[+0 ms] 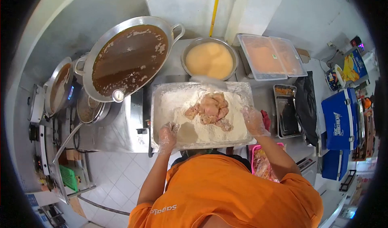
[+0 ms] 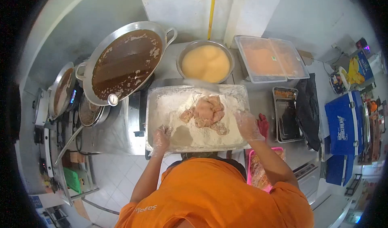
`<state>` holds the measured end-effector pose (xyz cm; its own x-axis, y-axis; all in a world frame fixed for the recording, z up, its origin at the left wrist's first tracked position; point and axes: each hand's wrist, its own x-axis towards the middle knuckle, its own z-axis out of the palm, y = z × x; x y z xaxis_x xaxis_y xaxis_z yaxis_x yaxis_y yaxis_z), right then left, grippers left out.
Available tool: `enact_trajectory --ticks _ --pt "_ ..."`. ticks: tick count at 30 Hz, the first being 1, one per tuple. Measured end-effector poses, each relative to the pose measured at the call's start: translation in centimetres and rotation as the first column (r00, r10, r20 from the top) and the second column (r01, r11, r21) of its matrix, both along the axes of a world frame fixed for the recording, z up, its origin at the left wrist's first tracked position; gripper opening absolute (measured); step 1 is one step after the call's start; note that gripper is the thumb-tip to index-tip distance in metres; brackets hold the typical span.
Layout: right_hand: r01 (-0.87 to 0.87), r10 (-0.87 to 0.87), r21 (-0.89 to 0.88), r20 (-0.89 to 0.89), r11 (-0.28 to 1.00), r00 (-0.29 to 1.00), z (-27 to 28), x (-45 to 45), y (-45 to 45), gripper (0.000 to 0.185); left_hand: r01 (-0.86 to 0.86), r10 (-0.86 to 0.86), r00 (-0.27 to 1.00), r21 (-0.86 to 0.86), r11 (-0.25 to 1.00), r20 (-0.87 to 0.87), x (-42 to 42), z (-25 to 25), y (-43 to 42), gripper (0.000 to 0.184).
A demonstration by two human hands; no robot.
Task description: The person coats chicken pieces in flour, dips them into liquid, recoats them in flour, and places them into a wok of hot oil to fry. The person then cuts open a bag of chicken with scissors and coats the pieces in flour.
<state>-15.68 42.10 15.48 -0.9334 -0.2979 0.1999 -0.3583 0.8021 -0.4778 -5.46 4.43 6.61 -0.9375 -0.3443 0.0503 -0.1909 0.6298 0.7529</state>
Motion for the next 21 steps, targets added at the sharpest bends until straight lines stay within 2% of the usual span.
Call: enact_trajectory --ticks 2,4,6,8,11,14,17,20,21 --pt "0.023 -0.031 -0.076 -0.114 0.997 0.993 -0.6 -2.3 -0.9 0.025 -0.028 0.028 0.999 0.009 1.000 -0.015 0.0 0.5 0.4 0.020" --pt "0.150 -0.157 -0.055 -0.148 0.987 0.977 -0.3 -6.8 -2.6 0.029 -0.039 0.039 0.999 -0.008 0.999 0.006 -0.1 0.4 0.3 0.021" --pt "0.215 -0.207 0.126 -0.071 0.968 0.976 2.3 -11.7 -5.0 0.034 -0.034 0.037 0.997 -0.049 0.998 0.065 -0.2 -0.4 0.0 0.022" --pt "0.301 -0.264 0.214 -0.186 0.929 0.946 0.3 -17.1 -6.1 0.033 -0.035 0.038 0.998 -0.044 0.998 0.055 -0.2 -0.3 0.0 0.023" --pt "0.227 -0.131 0.378 -0.262 0.898 0.956 -5.9 -24.9 -5.1 0.024 -0.021 0.022 0.999 -0.064 0.998 0.027 -0.1 -1.1 -0.4 0.023" --pt "0.159 -0.084 0.435 -0.186 0.886 0.979 -4.2 -25.2 -5.6 0.021 -0.031 0.030 0.999 -0.054 0.998 -0.017 0.1 -1.2 -0.5 0.021" --pt "0.011 0.000 0.699 -0.016 0.715 1.000 -3.3 -27.2 -3.6 0.027 -0.063 0.063 0.998 -0.023 0.998 -0.008 0.2 -1.7 -0.5 0.020" --pt "-0.013 0.003 0.665 0.015 0.746 1.000 -2.6 -29.1 -0.4 0.025 -0.082 0.083 0.997 -0.022 0.996 0.005 0.2 -2.6 -0.8 0.018" --pt "-0.137 0.120 0.721 0.074 0.680 0.990 -2.6 -30.1 0.2 0.024 -0.087 0.087 0.996 -0.024 0.996 0.006 0.1 -2.7 -0.8 0.017"
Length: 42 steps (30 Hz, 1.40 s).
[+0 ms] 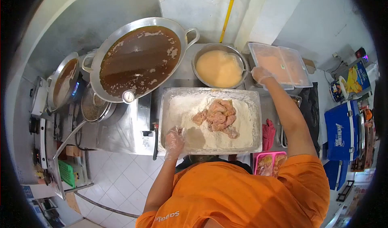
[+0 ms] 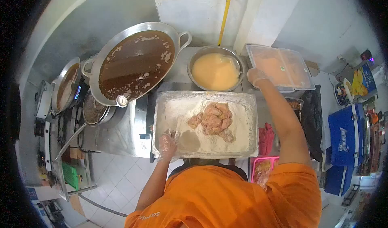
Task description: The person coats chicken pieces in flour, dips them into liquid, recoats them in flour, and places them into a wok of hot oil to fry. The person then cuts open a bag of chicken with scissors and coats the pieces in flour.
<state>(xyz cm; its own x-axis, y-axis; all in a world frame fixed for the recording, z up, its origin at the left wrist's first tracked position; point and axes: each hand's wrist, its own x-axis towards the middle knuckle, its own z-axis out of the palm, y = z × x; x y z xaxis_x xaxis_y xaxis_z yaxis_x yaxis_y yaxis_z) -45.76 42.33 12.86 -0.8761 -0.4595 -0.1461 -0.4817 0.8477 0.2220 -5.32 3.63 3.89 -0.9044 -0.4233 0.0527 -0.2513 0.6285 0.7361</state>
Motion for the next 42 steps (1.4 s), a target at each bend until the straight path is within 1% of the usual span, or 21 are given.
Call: enact_trajectory --ticks 2,5,6,9,10,11,12,14,16,18,19,20,22,24,26,29,32,35,38,41,42 --pt "-0.237 0.218 0.150 0.135 0.960 0.967 -0.7 -1.3 0.9 0.024 -0.014 0.015 0.999 -0.021 1.000 0.030 0.1 1.2 0.4 0.016" --pt "-0.071 0.098 -0.083 0.386 0.994 0.917 -0.1 0.4 -0.3 0.016 -0.024 0.024 1.000 -0.060 0.998 -0.008 0.0 0.3 0.3 0.016" --pt "-0.068 0.130 -0.157 0.429 0.985 0.894 -0.9 0.2 -0.5 0.014 -0.026 0.024 0.999 -0.074 0.997 -0.031 0.0 -0.3 0.2 0.017" --pt "0.007 0.193 -0.344 0.543 0.939 0.817 -9.0 -1.9 0.4 0.016 -0.014 0.015 0.998 0.018 1.000 -0.061 0.2 -0.4 0.0 0.020" --pt "0.208 0.104 -0.381 0.654 0.901 0.749 -7.1 -0.6 -0.9 0.016 -0.018 0.018 0.999 0.002 1.000 -0.029 0.2 0.0 0.1 0.020" --pt "0.456 -0.005 -0.377 0.766 0.806 0.643 -5.0 1.0 -2.1 0.017 -0.021 0.021 1.000 -0.013 1.000 0.000 0.1 0.3 0.2 0.021" --pt "0.607 -0.059 -0.367 0.822 0.705 0.566 -2.0 3.2 -3.1 0.017 -0.024 0.025 0.999 -0.028 0.999 0.028 0.0 0.7 0.3 0.022" --pt "0.762 -0.131 -0.344 0.865 0.549 0.485 1.2 5.5 -4.8 0.018 -0.019 0.019 1.000 -0.040 0.999 0.005 -0.1 0.9 0.3 0.022" --pt "0.443 -0.108 -0.328 0.691 0.835 0.714 -2.7 2.9 -3.6 0.022 -0.010 0.010 1.000 -0.035 0.999 0.003 -0.1 0.9 0.3 0.023" --pt "0.120 0.024 -0.345 0.385 0.931 0.923 -3.9 2.0 -3.2 0.028 0.007 -0.006 1.000 -0.014 1.000 0.022 -0.1 1.3 0.2 0.023" --pt "-0.033 0.100 -0.389 0.152 0.921 0.983 -4.3 1.8 -2.9 0.032 -0.001 0.002 1.000 -0.034 0.999 0.027 -0.1 1.8 0.4 0.023" --pt "-0.191 0.169 -0.392 -0.091 0.900 0.981 -4.5 1.6 -2.6 0.037 -0.008 0.010 0.999 -0.053 0.999 0.031 0.0 2.3 0.6 0.023" --pt "-0.152 0.064 -0.526 -0.182 0.837 0.981 -2.7 2.4 -3.3 0.036 -0.020 0.023 0.999 -0.046 0.999 0.050 -0.1 3.1 0.9 0.023" --pt "-0.080 -0.069 -0.579 -0.231 0.812 0.971 0.9 4.4 -5.2 0.036 -0.037 0.036 0.996 0.002 0.999 0.083 -0.1 3.2 0.8 0.023" --pt "0.042 -0.218 -0.559 -0.252 0.828 0.943 4.1 7.0 -6.8 0.036 -0.025 0.025 0.995 -0.002 1.000 0.095 -0.2 2.9 0.7 0.023" --pt "-0.025 -0.019 -0.234 -0.186 0.972 0.982 -1.5 2.1 -4.8 0.037 -0.011 0.012 0.996 -0.020 1.000 0.089 -0.3 1.9 0.4 0.024" --pt "0.114 -0.166 -0.222 -0.227 0.968 0.960 -3.6 1.8 -5.0 0.034 -0.022 0.022 0.999 -0.013 1.000 0.032 -0.2 1.8 0.6 0.025" --pt "0.008 -0.043 -0.273 -0.123 0.962 0.991 -2.3 1.2 -3.5 0.031 -0.021 0.021 1.000 -0.042 0.999 -0.005 0.0 1.4 0.4 0.025" --pt "0.125 -0.141 -0.198 -0.072 0.972 0.987 1.0 0.8 -1.3 0.021 -0.029 0.029 0.999 -0.014 0.999 0.041 0.0 2.1 0.6 0.025" --pt "-0.150 0.141 0.067 0.124 0.986 0.982 2.3 -1.2 1.8 0.019 -0.032 0.032 0.999 -0.007 0.999 0.026 0.0 2.3 0.7 0.024" --pt "-0.029 0.027 0.006 0.260 1.000 0.965 2.2 -1.0 1.8 0.017 -0.032 0.032 0.999 -0.014 0.999 0.006 -0.1 2.2 0.7 0.024"
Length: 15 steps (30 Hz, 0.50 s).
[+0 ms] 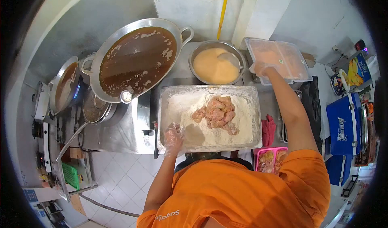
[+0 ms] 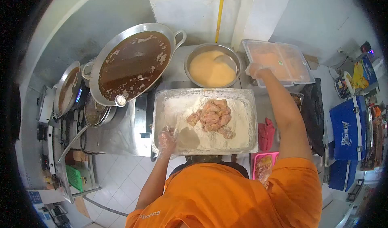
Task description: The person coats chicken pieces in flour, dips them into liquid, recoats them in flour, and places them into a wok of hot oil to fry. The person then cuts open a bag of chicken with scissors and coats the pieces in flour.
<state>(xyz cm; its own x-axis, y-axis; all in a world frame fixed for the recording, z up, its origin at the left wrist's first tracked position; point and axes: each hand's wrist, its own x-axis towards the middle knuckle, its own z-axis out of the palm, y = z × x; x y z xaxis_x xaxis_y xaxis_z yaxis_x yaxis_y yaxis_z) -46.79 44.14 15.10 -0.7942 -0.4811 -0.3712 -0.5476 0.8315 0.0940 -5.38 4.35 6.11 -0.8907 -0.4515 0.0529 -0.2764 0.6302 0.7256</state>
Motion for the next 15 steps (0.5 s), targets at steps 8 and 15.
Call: enact_trajectory --ticks 8,15 --pt "0.632 -0.298 -0.285 0.696 0.720 0.654 -1.6 5.8 -5.6 0.022 0.027 -0.028 0.999 0.033 0.999 0.025 -0.1 -0.1 0.0 0.023" --pt "0.395 -0.051 -0.574 0.522 0.717 0.851 -7.8 5.8 -3.1 0.027 0.029 -0.029 0.999 0.006 1.000 0.016 -0.3 0.6 0.1 0.022"
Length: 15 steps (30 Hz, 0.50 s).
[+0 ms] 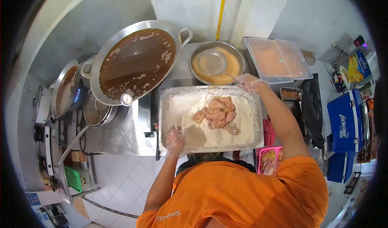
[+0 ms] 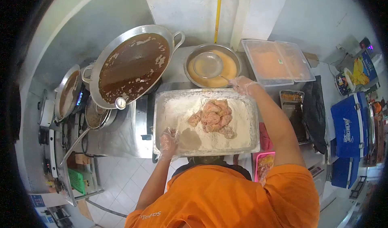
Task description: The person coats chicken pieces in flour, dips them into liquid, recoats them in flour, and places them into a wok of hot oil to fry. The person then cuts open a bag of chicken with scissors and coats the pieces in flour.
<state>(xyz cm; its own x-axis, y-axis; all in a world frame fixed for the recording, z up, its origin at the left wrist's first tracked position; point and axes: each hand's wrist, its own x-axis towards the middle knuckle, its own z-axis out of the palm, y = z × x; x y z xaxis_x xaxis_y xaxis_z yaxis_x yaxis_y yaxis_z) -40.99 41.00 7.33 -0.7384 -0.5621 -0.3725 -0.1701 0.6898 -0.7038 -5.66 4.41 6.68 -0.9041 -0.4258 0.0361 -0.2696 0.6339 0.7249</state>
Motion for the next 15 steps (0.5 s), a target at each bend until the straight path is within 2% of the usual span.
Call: enact_trajectory --ticks 1,3,4,5,8,9,12,13,14,15 --pt "-0.019 0.021 0.033 -0.046 0.999 0.999 1.0 0.8 -0.7 0.025 0.010 -0.010 1.000 -0.003 1.000 -0.005 0.0 -0.1 0.0 0.022" --pt "0.135 -0.124 -0.088 0.121 0.987 0.985 3.7 3.4 -2.7 0.023 0.034 -0.035 0.999 -0.011 0.999 -0.010 0.1 -0.4 -0.2 0.022" --pt "0.327 -0.246 -0.198 0.345 0.924 0.906 5.5 5.0 -4.1 0.022 0.047 -0.047 0.999 -0.018 0.999 -0.002 0.2 -0.3 -0.1 0.023" --pt "0.521 -0.312 -0.256 0.563 0.815 0.765 6.2 6.1 -5.0 0.022 0.059 -0.058 0.998 -0.025 0.998 0.007 0.2 0.1 -0.1 0.024" --pt "0.612 -0.373 -0.305 0.573 0.730 0.730 3.7 6.8 -5.6 0.027 0.074 -0.075 0.992 0.019 0.997 0.106 0.0 1.1 0.1 0.030" --pt "0.688 -0.361 -0.331 0.662 0.645 0.657 3.9 7.9 -5.4 0.029 0.075 -0.081 0.986 0.045 0.996 0.147 -0.1 1.2 0.2 0.032" --pt "0.856 -0.242 -0.358 0.853 0.373 0.462 4.5 13.2 -3.9 0.038 0.152 -0.153 0.988 -0.143 0.978 0.009 0.1 -3.3 -0.2 0.036" --pt "0.851 -0.221 -0.397 0.847 0.343 0.484 2.4 14.9 -2.8 0.042 0.245 -0.251 0.968 -0.264 0.933 0.010 -0.2 -7.0 -1.4 0.047" --pt "0.811 -0.248 -0.450 0.794 0.374 0.555 -0.6 16.4 -1.5 0.045 0.326 -0.343 0.939 -0.381 0.865 0.025 -0.6 -11.7 -3.0 0.058" --pt "0.424 -0.312 -0.499 0.295 0.756 0.903 -7.4 16.3 0.8 0.049 0.354 -0.335 0.935 -0.357 0.865 0.115 -1.3 -12.7 -3.1 0.067"
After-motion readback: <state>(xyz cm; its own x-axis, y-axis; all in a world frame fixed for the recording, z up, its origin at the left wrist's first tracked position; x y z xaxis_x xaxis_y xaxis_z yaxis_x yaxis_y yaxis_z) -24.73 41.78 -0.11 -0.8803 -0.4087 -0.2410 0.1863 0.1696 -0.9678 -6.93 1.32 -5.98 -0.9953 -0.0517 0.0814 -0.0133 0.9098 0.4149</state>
